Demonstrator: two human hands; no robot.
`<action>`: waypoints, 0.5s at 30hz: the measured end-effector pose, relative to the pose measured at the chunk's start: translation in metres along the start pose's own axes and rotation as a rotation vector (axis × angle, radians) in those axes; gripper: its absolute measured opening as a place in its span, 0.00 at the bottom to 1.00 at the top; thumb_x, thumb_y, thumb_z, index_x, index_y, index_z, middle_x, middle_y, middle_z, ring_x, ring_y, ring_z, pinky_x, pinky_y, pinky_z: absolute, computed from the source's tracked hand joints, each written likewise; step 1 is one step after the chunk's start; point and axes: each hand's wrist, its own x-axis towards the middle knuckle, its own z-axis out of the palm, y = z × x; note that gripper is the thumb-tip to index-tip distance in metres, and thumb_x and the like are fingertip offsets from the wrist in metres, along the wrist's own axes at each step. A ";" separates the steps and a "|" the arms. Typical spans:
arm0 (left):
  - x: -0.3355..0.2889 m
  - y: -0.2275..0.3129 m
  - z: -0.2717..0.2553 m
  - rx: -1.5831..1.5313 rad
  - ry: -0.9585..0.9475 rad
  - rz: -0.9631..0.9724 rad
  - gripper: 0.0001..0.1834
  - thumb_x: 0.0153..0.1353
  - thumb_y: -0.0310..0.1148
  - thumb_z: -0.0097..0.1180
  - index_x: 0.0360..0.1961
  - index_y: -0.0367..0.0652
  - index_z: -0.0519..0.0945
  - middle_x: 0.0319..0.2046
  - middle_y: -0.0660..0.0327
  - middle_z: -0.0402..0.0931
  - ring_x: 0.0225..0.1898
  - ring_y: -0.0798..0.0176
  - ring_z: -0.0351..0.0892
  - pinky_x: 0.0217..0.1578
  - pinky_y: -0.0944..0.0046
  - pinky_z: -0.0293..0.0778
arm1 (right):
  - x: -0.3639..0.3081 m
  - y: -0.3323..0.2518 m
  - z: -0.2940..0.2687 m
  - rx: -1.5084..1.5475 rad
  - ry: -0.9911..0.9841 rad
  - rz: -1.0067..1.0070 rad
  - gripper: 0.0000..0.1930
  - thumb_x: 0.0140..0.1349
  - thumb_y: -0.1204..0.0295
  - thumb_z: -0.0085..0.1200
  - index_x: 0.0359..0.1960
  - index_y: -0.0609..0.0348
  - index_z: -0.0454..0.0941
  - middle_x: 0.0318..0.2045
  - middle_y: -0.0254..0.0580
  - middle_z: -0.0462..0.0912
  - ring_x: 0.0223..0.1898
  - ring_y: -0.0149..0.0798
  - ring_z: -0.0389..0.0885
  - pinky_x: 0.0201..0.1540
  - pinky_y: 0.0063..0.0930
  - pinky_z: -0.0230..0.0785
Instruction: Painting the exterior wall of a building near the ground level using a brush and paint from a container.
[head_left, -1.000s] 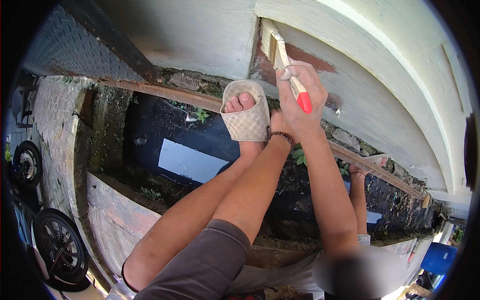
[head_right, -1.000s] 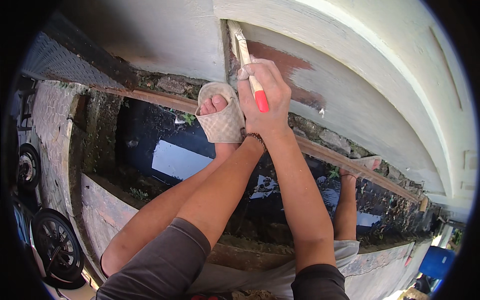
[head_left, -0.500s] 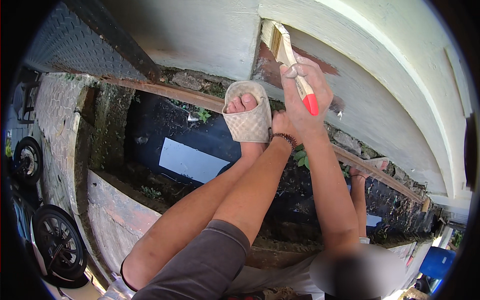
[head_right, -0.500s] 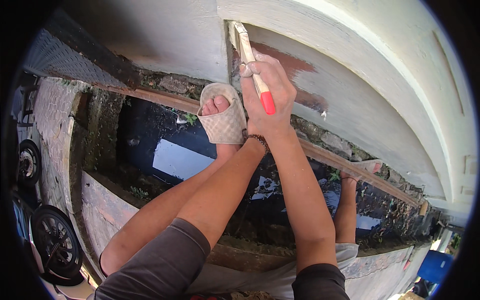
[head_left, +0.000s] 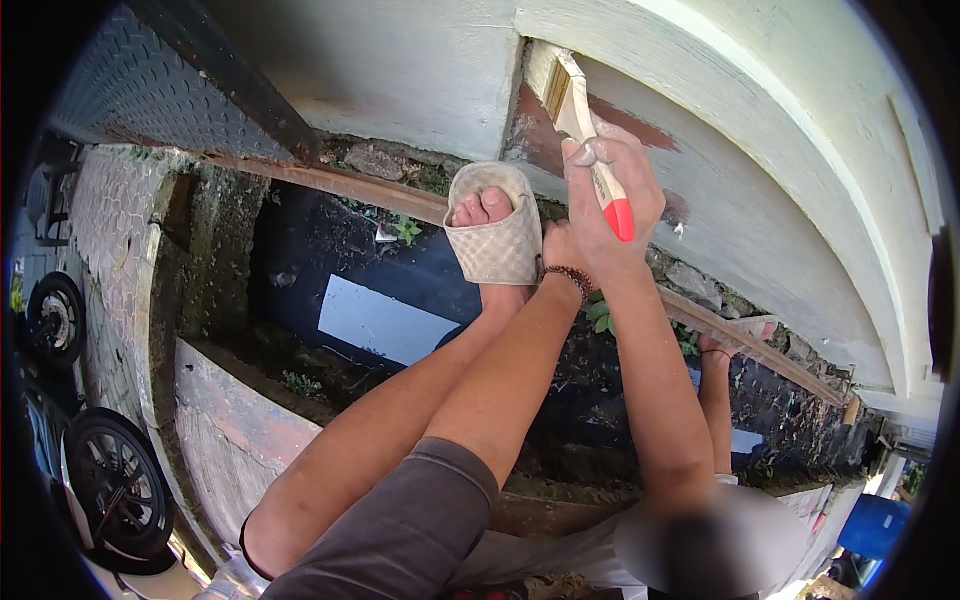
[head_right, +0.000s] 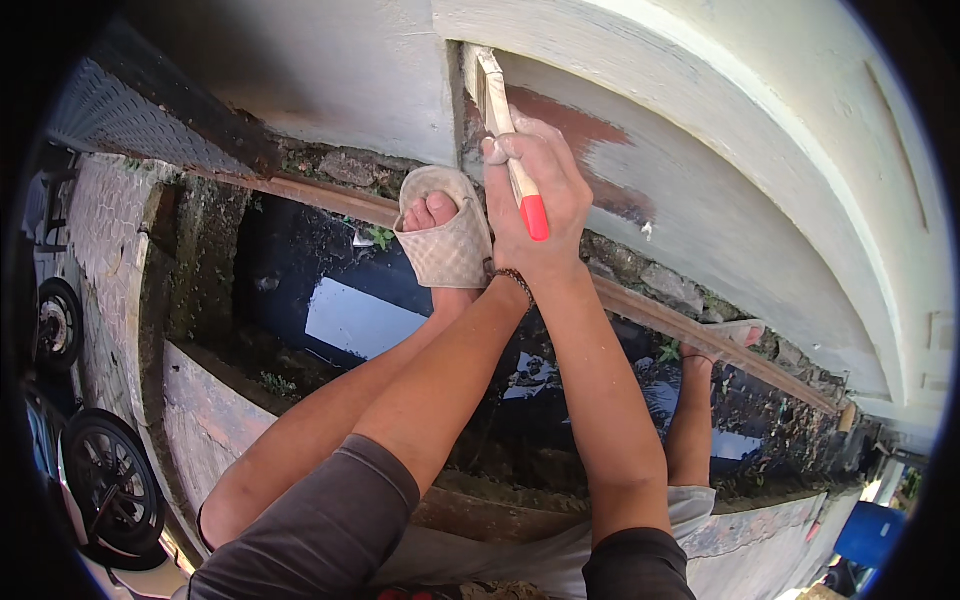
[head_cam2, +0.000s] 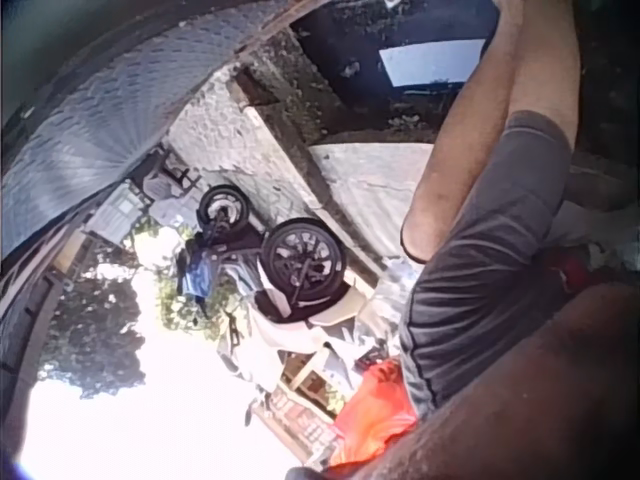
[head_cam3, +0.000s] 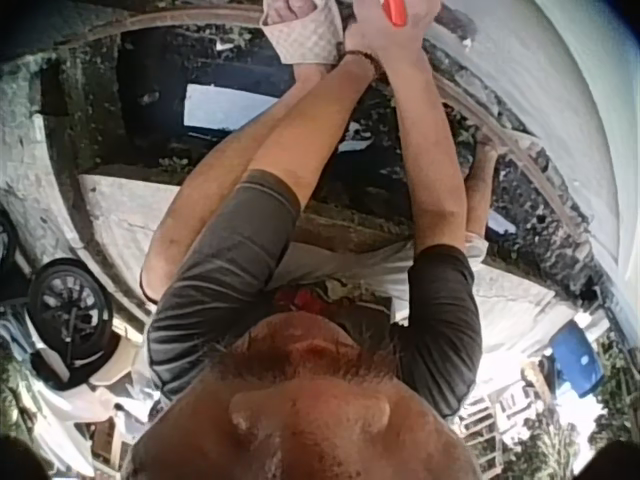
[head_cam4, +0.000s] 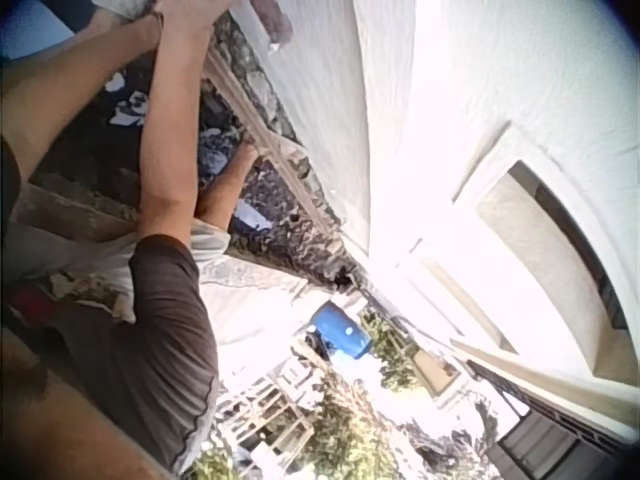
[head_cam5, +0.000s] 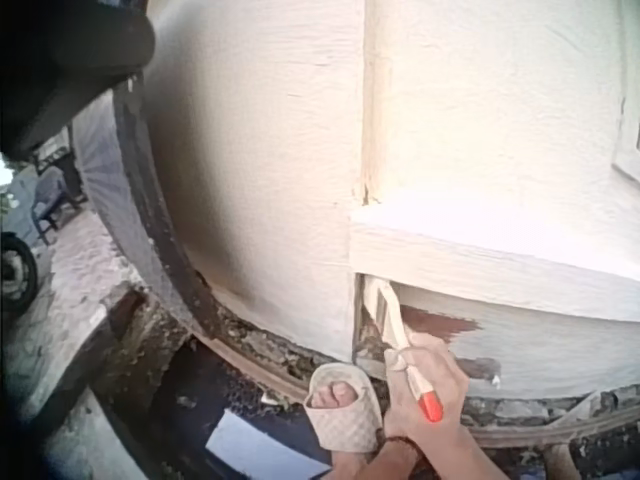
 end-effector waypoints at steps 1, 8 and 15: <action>-0.003 -0.002 0.001 0.007 0.017 -0.010 0.24 0.61 0.49 0.51 0.52 0.43 0.73 0.47 0.46 0.76 0.50 0.43 0.75 0.52 0.47 0.66 | 0.000 0.002 0.004 0.006 0.001 0.007 0.09 0.53 0.82 0.60 0.36 0.61 0.77 0.37 0.51 0.81 0.37 0.53 0.83 0.39 0.36 0.76; -0.006 -0.009 0.008 0.007 0.177 -0.032 0.26 0.63 0.48 0.50 0.55 0.43 0.69 0.49 0.43 0.73 0.52 0.40 0.72 0.54 0.45 0.64 | -0.008 0.010 -0.002 0.016 -0.055 -0.035 0.09 0.52 0.83 0.60 0.35 0.60 0.77 0.36 0.49 0.81 0.35 0.51 0.82 0.38 0.36 0.75; -0.013 -0.024 0.013 0.011 0.333 -0.061 0.27 0.64 0.47 0.49 0.59 0.42 0.65 0.52 0.41 0.70 0.54 0.36 0.69 0.56 0.42 0.62 | -0.009 0.016 -0.004 -0.022 -0.206 0.035 0.11 0.51 0.84 0.59 0.36 0.62 0.76 0.37 0.49 0.81 0.35 0.51 0.82 0.39 0.36 0.76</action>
